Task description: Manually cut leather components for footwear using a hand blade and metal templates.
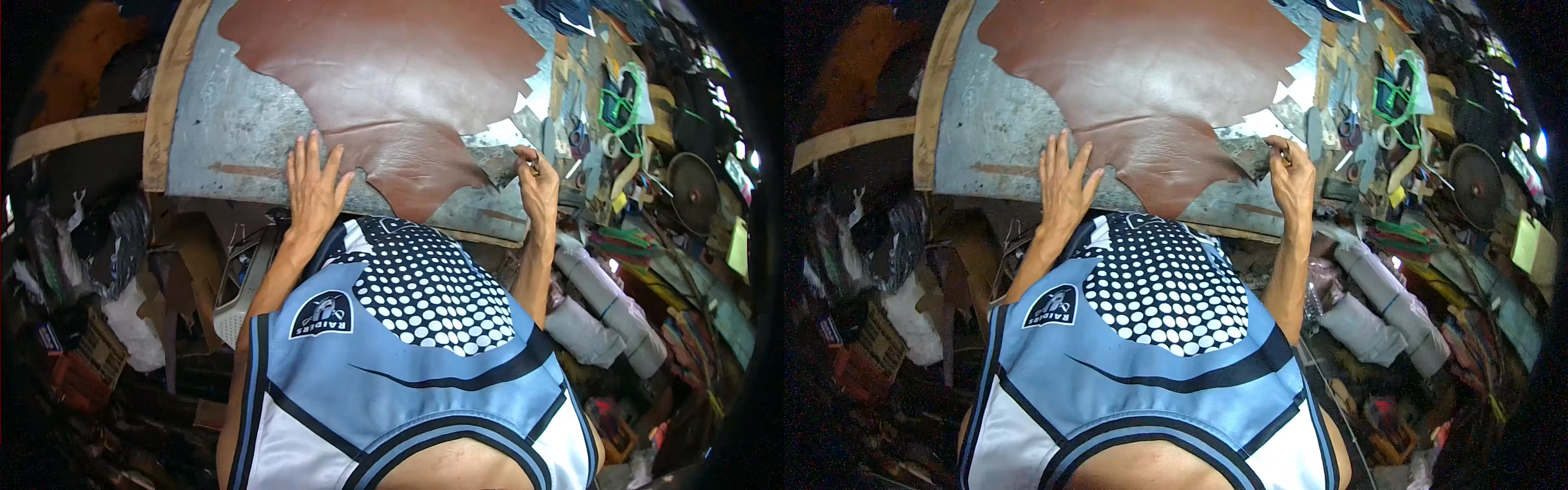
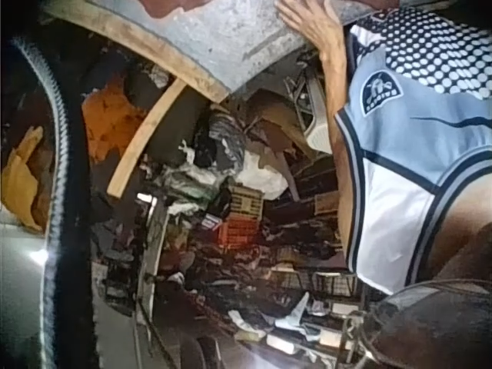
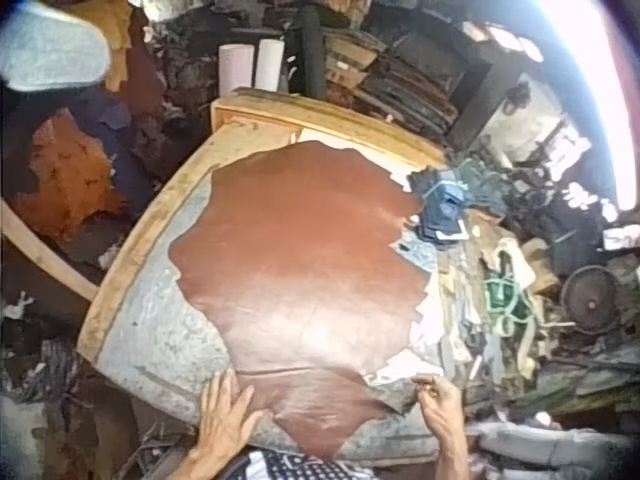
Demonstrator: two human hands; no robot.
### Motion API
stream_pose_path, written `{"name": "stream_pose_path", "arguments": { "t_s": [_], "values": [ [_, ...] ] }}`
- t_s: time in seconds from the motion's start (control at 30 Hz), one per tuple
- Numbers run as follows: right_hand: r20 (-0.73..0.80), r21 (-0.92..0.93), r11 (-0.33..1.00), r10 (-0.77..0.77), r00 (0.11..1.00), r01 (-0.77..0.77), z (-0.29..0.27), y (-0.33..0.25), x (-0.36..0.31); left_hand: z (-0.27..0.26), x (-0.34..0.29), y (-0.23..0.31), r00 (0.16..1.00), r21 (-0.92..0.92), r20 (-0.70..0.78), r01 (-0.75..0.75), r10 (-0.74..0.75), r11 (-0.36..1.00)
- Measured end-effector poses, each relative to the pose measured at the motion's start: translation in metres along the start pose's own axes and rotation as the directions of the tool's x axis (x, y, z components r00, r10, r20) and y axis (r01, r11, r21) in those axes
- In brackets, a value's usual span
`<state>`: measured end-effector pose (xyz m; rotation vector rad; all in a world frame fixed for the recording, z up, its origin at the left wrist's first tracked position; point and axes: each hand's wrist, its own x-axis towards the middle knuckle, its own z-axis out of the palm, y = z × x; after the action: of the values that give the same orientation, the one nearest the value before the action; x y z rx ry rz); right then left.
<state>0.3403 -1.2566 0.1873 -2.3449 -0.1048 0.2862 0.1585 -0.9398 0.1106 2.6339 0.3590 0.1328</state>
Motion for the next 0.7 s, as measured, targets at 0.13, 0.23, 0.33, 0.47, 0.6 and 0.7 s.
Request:
{"name": "stream_pose_path", "arguments": {
  "t_s": [0.13,0.23,0.33,0.47,0.6,0.7],
  "values": [
    [0.213,-0.233,0.901,-0.321,0.923,0.367,0.021,-0.036,0.032,0.009,-0.006,0.005,0.997,-0.286,-0.063,0.034,-0.055,0.958],
    [0.288,-0.263,0.860,-0.362,0.887,0.436,0.036,-0.058,0.053,0.009,-0.006,0.012,0.968,-0.613,-0.055,0.160,-0.244,0.774],
    [0.166,-0.235,0.948,-0.180,0.969,0.216,0.028,-0.076,0.063,0.002,0.002,0.028,0.904,-0.885,0.052,0.238,-0.424,0.400],
    [-0.089,0.136,0.988,0.085,0.992,-0.072,0.009,-0.037,0.070,0.015,0.001,0.031,0.999,-0.170,-0.032,-0.033,0.028,0.985],
    [-0.114,0.456,0.867,0.278,0.954,-0.199,-0.009,0.010,0.049,0.049,0.012,0.055,0.971,-0.034,0.114,-0.207,0.210,0.978],
    [-0.025,0.449,0.844,0.340,0.940,-0.293,-0.014,0.050,0.022,0.061,0.029,0.068,0.954,-0.005,0.143,-0.266,0.263,0.964]
  ]
}}
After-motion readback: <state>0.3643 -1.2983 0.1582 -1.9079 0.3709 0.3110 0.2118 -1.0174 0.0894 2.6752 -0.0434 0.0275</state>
